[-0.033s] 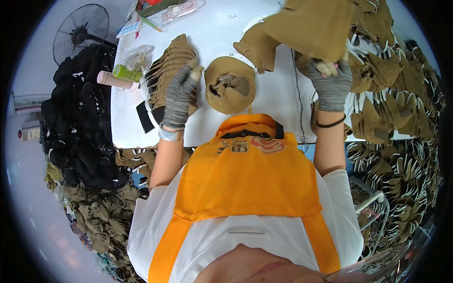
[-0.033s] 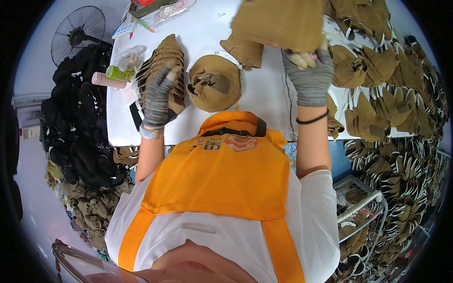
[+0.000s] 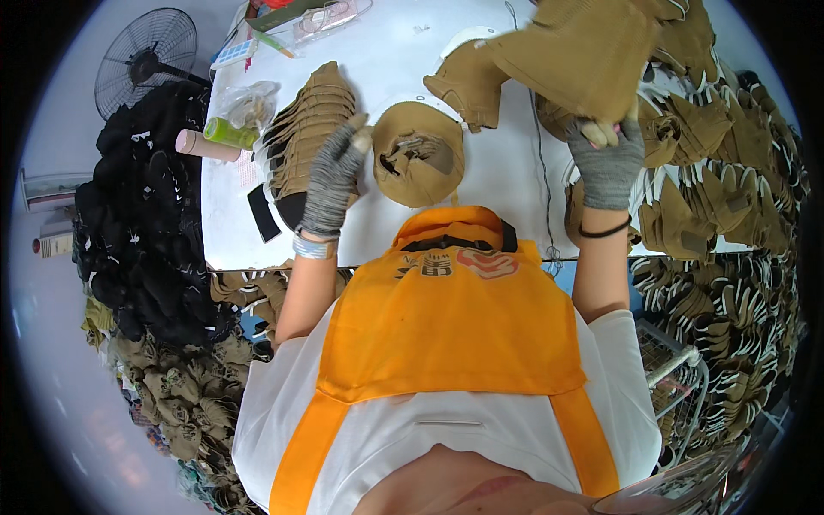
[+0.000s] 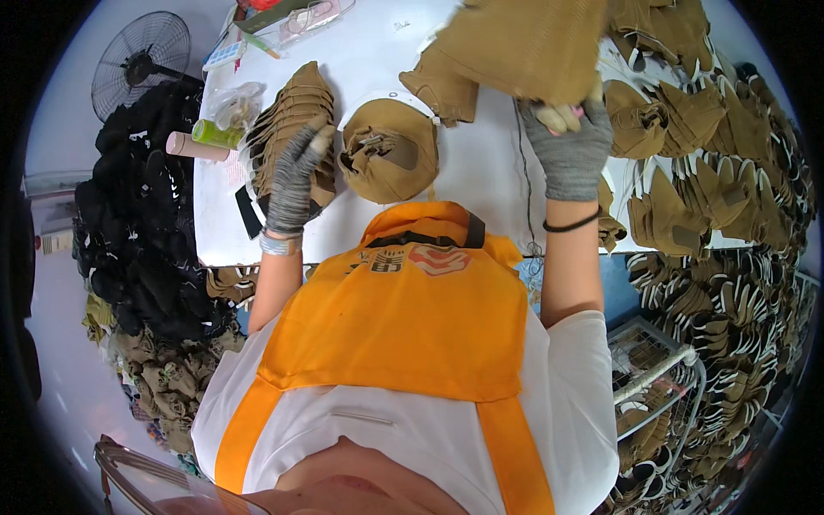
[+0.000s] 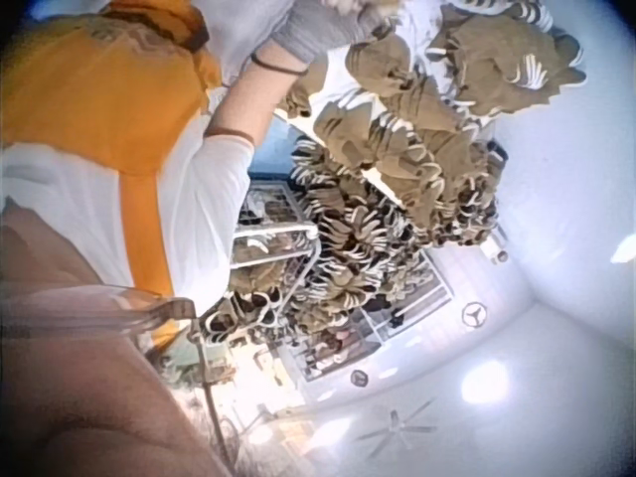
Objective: The person uses a small cutting tool to trim excess threads and material from several tan boot uppers before placing them aside on a table.
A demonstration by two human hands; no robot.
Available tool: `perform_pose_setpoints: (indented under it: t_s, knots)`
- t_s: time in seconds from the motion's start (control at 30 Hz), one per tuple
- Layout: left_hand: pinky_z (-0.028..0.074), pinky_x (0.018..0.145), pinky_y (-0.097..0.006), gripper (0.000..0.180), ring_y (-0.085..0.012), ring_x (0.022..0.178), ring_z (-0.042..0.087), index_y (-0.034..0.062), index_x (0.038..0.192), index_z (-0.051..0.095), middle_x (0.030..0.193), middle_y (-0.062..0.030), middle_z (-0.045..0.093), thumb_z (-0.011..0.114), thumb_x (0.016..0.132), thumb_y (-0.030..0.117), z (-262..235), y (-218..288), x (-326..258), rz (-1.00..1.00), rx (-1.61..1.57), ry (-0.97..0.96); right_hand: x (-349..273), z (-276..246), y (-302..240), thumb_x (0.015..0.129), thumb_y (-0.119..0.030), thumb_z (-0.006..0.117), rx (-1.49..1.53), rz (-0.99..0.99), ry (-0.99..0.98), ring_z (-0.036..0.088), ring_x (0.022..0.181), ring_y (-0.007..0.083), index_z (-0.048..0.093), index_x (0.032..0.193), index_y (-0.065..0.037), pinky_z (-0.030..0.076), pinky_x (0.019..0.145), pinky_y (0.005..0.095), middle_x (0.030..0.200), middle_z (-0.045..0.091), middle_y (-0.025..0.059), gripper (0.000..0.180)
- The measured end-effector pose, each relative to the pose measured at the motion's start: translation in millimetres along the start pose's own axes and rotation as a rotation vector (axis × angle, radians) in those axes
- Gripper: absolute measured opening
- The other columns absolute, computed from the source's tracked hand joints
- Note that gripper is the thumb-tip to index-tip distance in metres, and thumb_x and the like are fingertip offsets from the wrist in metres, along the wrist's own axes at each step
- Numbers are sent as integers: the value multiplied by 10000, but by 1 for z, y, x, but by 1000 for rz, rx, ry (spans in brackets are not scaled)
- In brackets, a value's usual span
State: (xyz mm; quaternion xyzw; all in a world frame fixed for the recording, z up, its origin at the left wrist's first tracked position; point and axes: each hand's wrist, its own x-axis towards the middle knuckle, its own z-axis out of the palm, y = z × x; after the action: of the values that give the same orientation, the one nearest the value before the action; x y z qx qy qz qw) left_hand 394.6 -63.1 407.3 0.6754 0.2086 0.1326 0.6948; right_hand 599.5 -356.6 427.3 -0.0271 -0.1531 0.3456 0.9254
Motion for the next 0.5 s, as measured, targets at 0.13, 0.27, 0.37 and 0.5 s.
perform_pose_setpoints:
  t_s: [0.13,0.27,0.37,0.5]
  knots:
    - [430,889,-258,394,-138,1007,549,-32,1179,548,1056,-78,617,628,876,206,20,-27,5,73,81,-72,-41,8,23,936,-323,458,-355,-301,741,441,533,81,534,1075,-72,409,554,208,651,511,-39,296]
    - [470,746,-244,252,-104,822,576,-6,984,639,882,-37,640,623,882,224,23,-34,27,-61,47,-99,-90,-73,22,922,-317,498,-412,-68,934,457,551,89,520,1129,-68,394,520,218,654,510,-35,324]
    - [476,663,-229,229,-94,713,565,16,913,663,810,-30,645,626,881,240,27,-30,33,-165,-145,-71,-137,-155,20,907,-325,545,-625,116,961,407,476,84,544,1072,-83,345,454,233,642,486,-31,293]
    - [477,666,-233,225,-97,711,565,16,903,663,800,-25,644,639,868,237,24,-40,46,-216,-156,-49,-194,-247,-10,878,-274,594,-927,495,720,517,605,162,580,1070,-124,432,555,311,747,570,47,243]
